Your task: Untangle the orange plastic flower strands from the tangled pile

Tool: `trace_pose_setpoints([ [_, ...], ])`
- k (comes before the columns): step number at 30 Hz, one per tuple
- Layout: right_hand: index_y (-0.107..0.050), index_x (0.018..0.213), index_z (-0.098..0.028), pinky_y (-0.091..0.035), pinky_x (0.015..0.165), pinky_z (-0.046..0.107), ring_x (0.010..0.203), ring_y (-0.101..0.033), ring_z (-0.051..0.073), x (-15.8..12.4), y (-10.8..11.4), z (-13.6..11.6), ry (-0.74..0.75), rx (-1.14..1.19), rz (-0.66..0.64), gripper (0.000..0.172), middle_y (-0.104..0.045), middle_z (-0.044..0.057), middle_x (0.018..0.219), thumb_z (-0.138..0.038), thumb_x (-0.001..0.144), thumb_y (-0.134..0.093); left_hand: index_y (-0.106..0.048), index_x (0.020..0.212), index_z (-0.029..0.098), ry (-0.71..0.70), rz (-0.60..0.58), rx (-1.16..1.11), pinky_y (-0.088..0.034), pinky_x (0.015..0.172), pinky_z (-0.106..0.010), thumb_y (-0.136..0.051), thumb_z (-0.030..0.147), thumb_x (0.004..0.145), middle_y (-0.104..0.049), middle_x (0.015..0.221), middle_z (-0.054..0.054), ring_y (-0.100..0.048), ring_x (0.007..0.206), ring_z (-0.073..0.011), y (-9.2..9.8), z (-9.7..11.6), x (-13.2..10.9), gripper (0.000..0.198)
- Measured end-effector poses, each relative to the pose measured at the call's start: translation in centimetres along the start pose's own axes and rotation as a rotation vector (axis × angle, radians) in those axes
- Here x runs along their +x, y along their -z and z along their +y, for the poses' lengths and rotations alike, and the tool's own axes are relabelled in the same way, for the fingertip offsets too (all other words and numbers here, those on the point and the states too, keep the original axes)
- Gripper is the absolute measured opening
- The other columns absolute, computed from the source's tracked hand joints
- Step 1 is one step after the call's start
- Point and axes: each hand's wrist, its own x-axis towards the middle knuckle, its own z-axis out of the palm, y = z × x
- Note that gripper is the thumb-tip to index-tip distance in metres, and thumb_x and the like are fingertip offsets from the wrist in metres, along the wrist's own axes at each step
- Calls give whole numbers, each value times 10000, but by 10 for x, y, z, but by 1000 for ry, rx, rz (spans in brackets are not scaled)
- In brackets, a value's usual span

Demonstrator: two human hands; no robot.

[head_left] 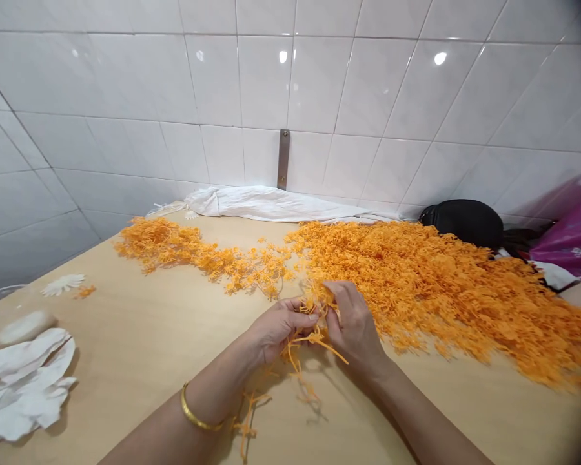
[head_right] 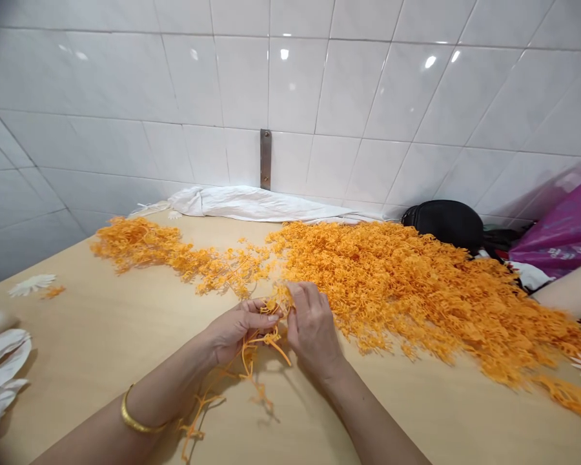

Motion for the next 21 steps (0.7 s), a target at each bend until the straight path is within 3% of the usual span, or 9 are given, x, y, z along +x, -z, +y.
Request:
trace_pose_setpoints([
  [2, -415, 1061, -148, -384, 705, 325, 818, -461, 196, 0, 5, 0, -101, 53, -23, 310, -482, 98, 944, -112, 754, -404, -571, 691, 125, -35, 58, 22, -443, 534, -252, -666, 108, 547, -555, 631, -9, -519, 519, -95, 1, 2, 1, 174],
  [5, -462, 904, -183, -389, 651, 294, 751, -466, 171, -2, 13, -1, -148, 104, -205, 124, -492, 53, 853, -207, 783, -450, -528, 624, 136, -84, 117, 67, -413, 485, -235, -638, 109, 543, -541, 605, 1, -499, 492, -92, 4, 7, 3, 139],
  [7, -476, 817, -194, -379, 644, 292, 739, -458, 166, -5, 14, 0, -59, 84, -344, 59, -492, 42, 832, -241, 783, -471, -525, 629, 140, -122, 160, 125, -373, 452, -212, -618, 114, 546, -572, 631, -16, -498, 494, -93, 7, 11, 5, 127],
  [9, -489, 771, -192, -362, 652, 308, 744, -444, 178, -7, 9, 6, 63, -17, -395, 62, -489, 49, 822, -254, 778, -484, -535, 656, 147, -158, 216, 162, -333, 432, -194, -593, 106, 544, -597, 644, -29, -491, 491, -89, 11, 13, 7, 133],
  [12, -509, 743, -183, -333, 642, 339, 746, -425, 210, -7, -2, 21, 130, -279, -269, 66, -490, 77, 797, -214, 781, -465, -578, 737, 158, -200, 274, 219, -270, 408, -182, -554, 104, 556, -588, 579, -19, -423, 430, -71, 16, 14, 10, 190],
  [15, -519, 756, -172, -327, 632, 355, 760, -427, 232, -2, -5, 29, 39, -385, -79, 107, -505, 105, 820, -186, 798, -421, -613, 820, 164, -230, 302, 303, -201, 389, -186, -523, 118, 584, -549, 518, 1, -305, 362, -49, 17, 13, 11, 257],
  [18, -513, 808, -173, -366, 657, 342, 772, -462, 208, 4, 1, 18, -72, -117, -26, 154, -515, 87, 826, -226, 839, -371, -618, 747, 158, -277, 298, 354, -183, 391, -195, -503, 102, 579, -523, 499, 10, -284, 354, -46, 15, 12, 12, 212],
  [21, -515, 872, -179, -408, 650, 309, 760, -505, 179, 11, 2, 1, -200, 217, -83, 190, -534, 72, 854, -327, 831, -405, -606, 710, 154, -317, 271, 326, -202, 408, -197, -499, 76, 564, -497, 467, 21, -322, 370, -56, 12, 11, 11, 198],
])
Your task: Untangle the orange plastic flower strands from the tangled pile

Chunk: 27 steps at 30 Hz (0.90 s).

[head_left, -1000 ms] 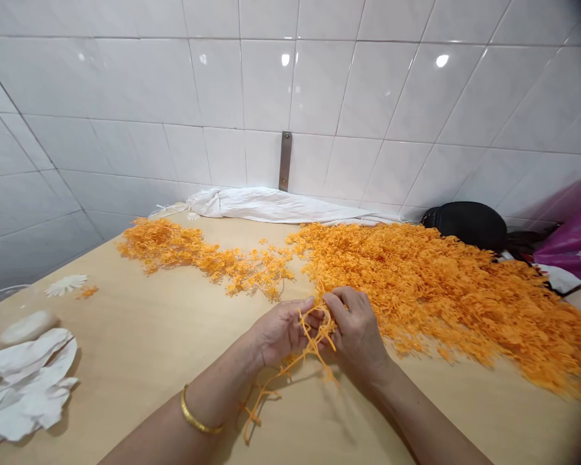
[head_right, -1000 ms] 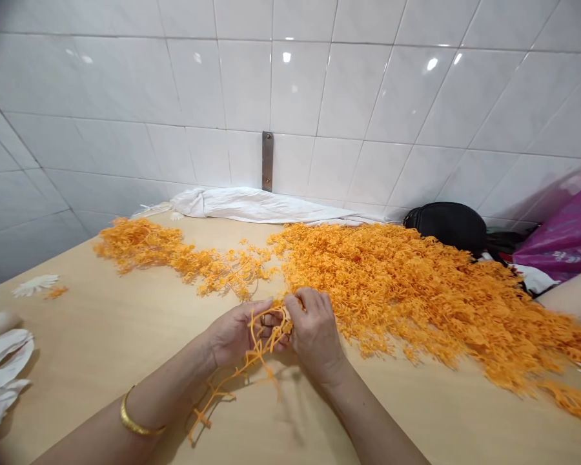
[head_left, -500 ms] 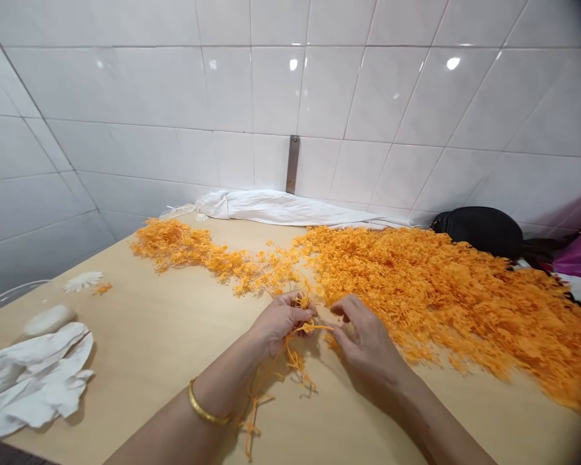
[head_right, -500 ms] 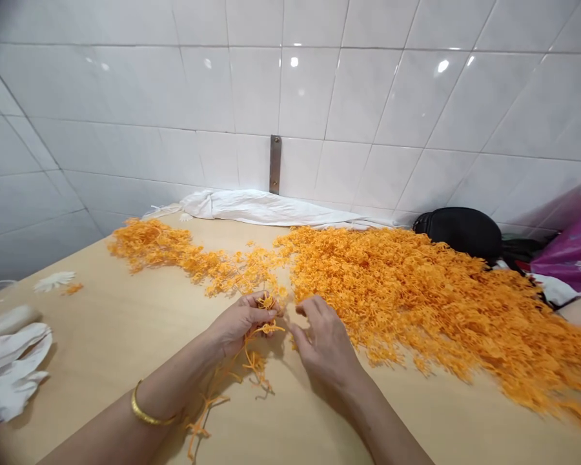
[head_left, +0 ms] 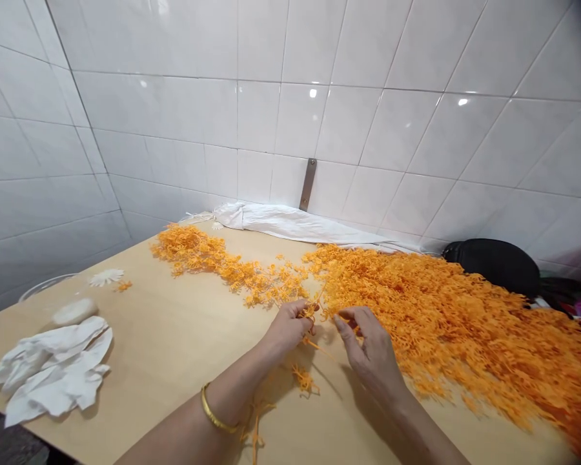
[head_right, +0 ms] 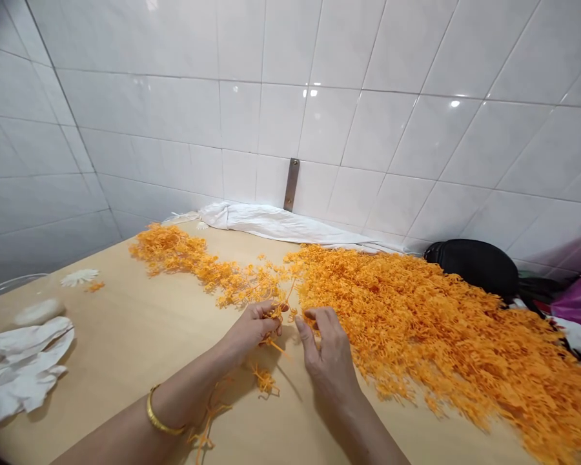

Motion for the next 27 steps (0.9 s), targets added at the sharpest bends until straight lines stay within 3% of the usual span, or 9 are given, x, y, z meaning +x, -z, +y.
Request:
trace_pose_setpoints([
  [4, -480, 1052, -164, -436, 612, 290, 756, -535, 175, 6, -14, -8, -209, 276, -104, 378, -556, 84, 911, -416, 771, -480, -553, 613, 152, 6, -51, -74, -193, 408, -192, -545, 112, 578, -416, 406, 50, -296, 363, -49, -2, 1, -2, 53],
  [7, -515, 981, -163, -420, 608, 265, 704, -525, 152, 10, -22, -5, -254, 410, -91, 318, -564, 40, 791, -407, 785, -458, -524, 565, 145, 25, -94, -71, -168, 398, -191, -578, 172, 599, -391, 404, 52, -277, 362, -39, -4, 3, -4, 70],
  [11, -524, 745, -171, -358, 506, 231, 538, -441, 112, 12, -20, 3, -263, 400, -2, 277, -475, -19, 595, -402, 822, -392, -580, 620, 121, 113, -88, -42, -119, 389, -204, -602, 250, 617, -385, 404, 46, -247, 357, -35, -5, 6, -7, 131],
  [15, -515, 678, -180, -273, 420, 226, 427, -346, 103, 14, -8, 11, -280, 205, 129, 319, -364, -49, 470, -426, 823, -372, -579, 582, 121, 129, -188, -46, -86, 392, -212, -629, 292, 595, -351, 403, 54, -223, 367, -32, -6, 6, -10, 178],
  [19, -517, 679, -186, -277, 421, 232, 420, -349, 107, 17, -2, 9, -261, 129, 232, 319, -368, -44, 458, -424, 829, -365, -572, 585, 140, 97, -262, -27, -91, 393, -214, -620, 330, 600, -335, 414, 60, -212, 379, -37, -9, 7, -11, 197],
  [24, -528, 694, -181, -289, 399, 218, 409, -360, 91, 21, -2, 10, -380, 340, 287, 310, -379, -51, 455, -448, 801, -414, -566, 582, 145, 81, -250, -17, -115, 402, -211, -602, 323, 600, -337, 422, 55, -235, 394, -44, -17, 12, -14, 182],
  [27, -510, 656, -174, -293, 377, 207, 389, -357, 75, 28, 15, 27, -533, 551, 439, 282, -387, -60, 452, -439, 751, -488, -555, 561, 141, 46, -271, -11, -130, 414, -214, -595, 313, 602, -351, 425, 50, -248, 400, -45, -15, 10, -14, 181],
])
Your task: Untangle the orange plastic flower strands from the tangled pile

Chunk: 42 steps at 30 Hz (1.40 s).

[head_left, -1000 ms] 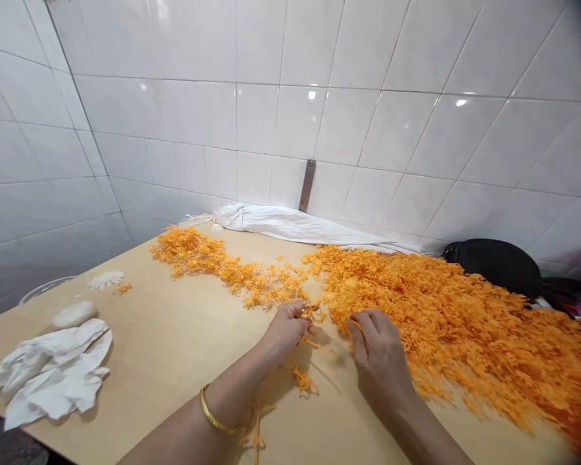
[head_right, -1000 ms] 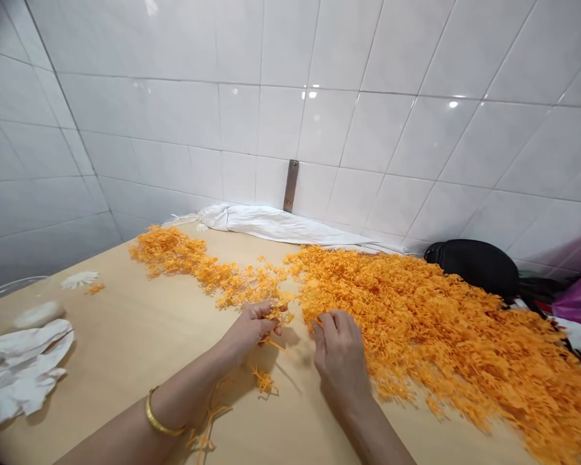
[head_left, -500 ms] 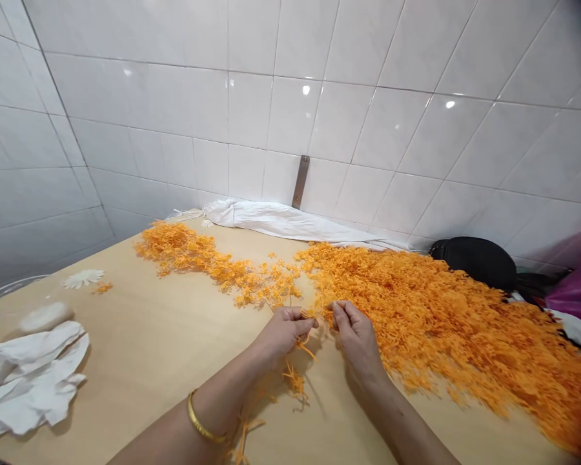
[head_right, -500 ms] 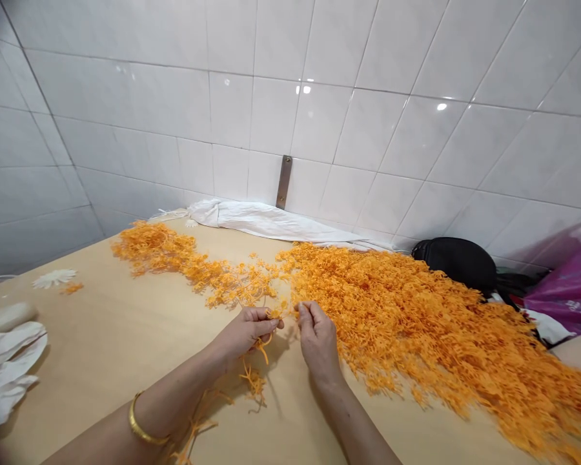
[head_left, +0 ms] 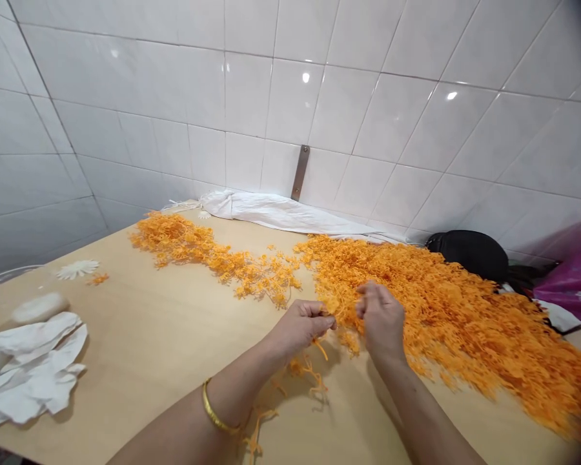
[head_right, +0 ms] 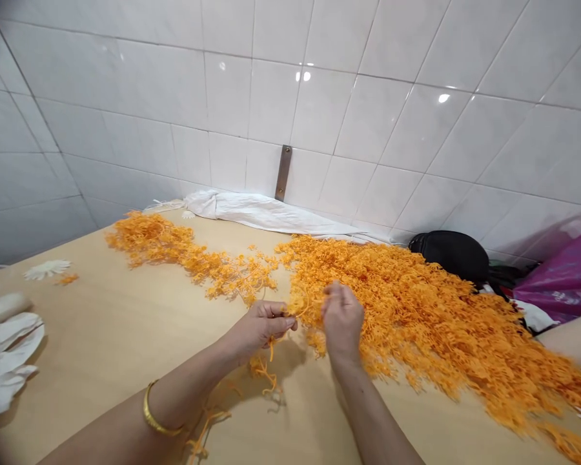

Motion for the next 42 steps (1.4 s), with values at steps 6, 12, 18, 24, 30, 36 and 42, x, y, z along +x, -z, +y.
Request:
trace_pose_setpoints([
  [6, -525, 716, -165, -340, 417, 194, 435, -416, 60, 31, 42, -15, 13, 72, 147, 174, -487, -30, 566, -339, 720, -524, -531, 547, 141, -15, 76, -6, -119, 426, -223, -594, 299, 600, -307, 400, 64, -210, 391, -41, 9, -12, 4, 178],
  [12, -584, 1003, -192, -361, 524, 248, 544, -423, 107, -10, 9, -30, 271, -267, -507, 295, -456, -11, 624, -350, 799, -441, -393, 438, 161, -46, 68, 89, -128, 426, -228, -588, 312, 610, -300, 408, 60, -213, 396, -39, 11, -15, 7, 301],
  [18, -611, 987, -216, -377, 600, 265, 644, -456, 138, -30, -13, -24, 451, -505, -873, 261, -505, 18, 699, -324, 768, -516, -324, 407, 164, -109, 35, 232, -143, 423, -219, -555, 218, 602, -246, 396, 73, -202, 403, -36, 14, -21, 11, 307],
  [24, -502, 663, -174, -321, 516, 229, 548, -397, 104, -15, -8, -7, 313, -220, -453, 201, -427, -25, 580, -312, 802, -459, -503, 520, 134, -48, -7, 274, -174, 428, -220, -523, 230, 632, -317, 427, 57, -247, 415, -50, 12, -17, 8, 149],
  [30, -396, 611, -191, -262, 463, 227, 467, -328, 91, -7, -2, 4, 324, -392, -268, 246, -346, -55, 506, -331, 812, -422, -525, 544, 126, -72, -1, 326, -188, 433, -215, -521, 263, 649, -336, 449, 52, -261, 430, -52, 12, -16, 8, 172],
  [36, -401, 663, -197, -256, 453, 228, 447, -345, 94, -14, -7, 1, 343, -428, -302, 203, -367, -56, 498, -313, 829, -385, -496, 554, 141, -43, 51, 267, -187, 417, -202, -540, 288, 646, -345, 438, 59, -266, 409, -45, 7, -19, 6, 179],
  [42, -432, 716, -199, -264, 437, 219, 445, -352, 90, -23, -15, 3, 275, -322, -407, 161, -382, -56, 527, -315, 822, -401, -365, 514, 158, 33, 93, 17, -250, 420, -183, -595, 444, 628, -415, 448, 50, -344, 393, -37, 5, -21, 6, 384],
])
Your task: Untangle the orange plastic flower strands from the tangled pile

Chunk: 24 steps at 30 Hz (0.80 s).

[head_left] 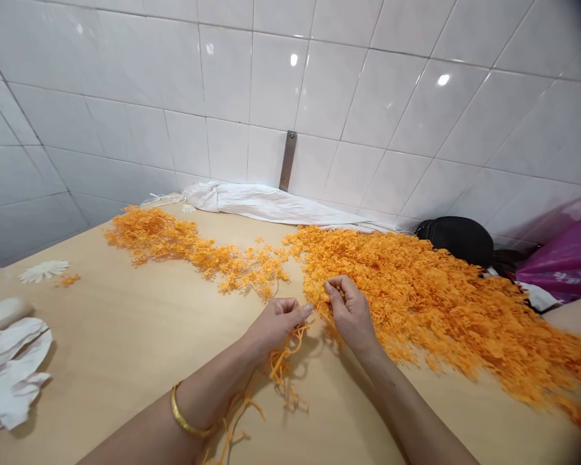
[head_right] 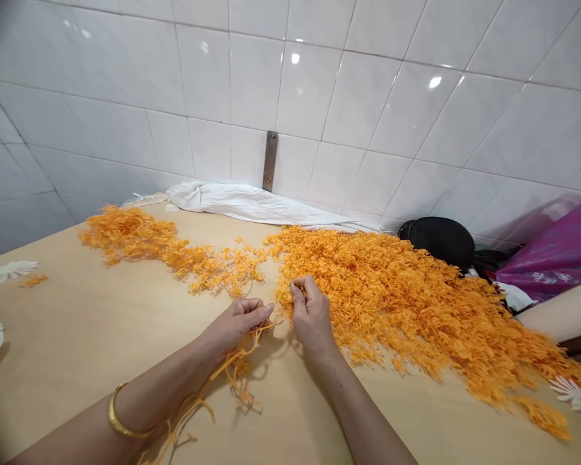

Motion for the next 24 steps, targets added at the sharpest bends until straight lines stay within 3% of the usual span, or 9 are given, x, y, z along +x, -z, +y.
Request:
trace_pose_setpoints([
  [5, -452, 745, -196, -311, 489, 223, 491, -400, 100, -5, -11, -3, 56, -52, -11, 154, -431, -42, 562, -289, 840, -374, -420, 623, 153, 56, -83, -179, -375, 459, -216, -630, 412, 626, -556, 519, -13, -524, 442, -108, 3, -4, 4, 333],
  [10, -458, 735, -183, -329, 568, 245, 611, -453, 129, -8, -17, -2, 186, -271, 74, 172, -496, 9, 677, -238, 849, -339, -482, 765, 146, 210, -185, -369, -420, 448, -244, -644, 330, 629, -597, 592, -36, -569, 460, -144, 0, -4, 3, 280],
  [14, -463, 731, -182, -338, 582, 244, 637, -461, 130, -11, -20, -6, 176, -222, 32, 175, -504, 14, 700, -240, 849, -347, -525, 756, 127, 236, -66, -397, -363, 404, -186, -674, 137, 538, -558, 521, -5, -521, 420, -99, -2, -4, 5, 264],
  [18, -490, 722, -180, -352, 575, 237, 627, -468, 121, -13, -20, -10, 108, -81, -34, 198, -515, 5, 687, -282, 842, -371, -532, 737, 128, 249, 45, -348, -221, 347, -145, -633, 109, 563, -501, 434, 23, -412, 335, -47, -1, 0, 6, 202],
  [24, -539, 815, -175, -367, 551, 233, 613, -480, 119, -14, -20, -7, 25, 104, -149, 198, -547, 8, 713, -363, 758, -519, -547, 646, 120, 173, 76, -332, -264, 390, -174, -654, 144, 538, -531, 480, 20, -401, 361, -40, -3, 5, 2, 154],
])
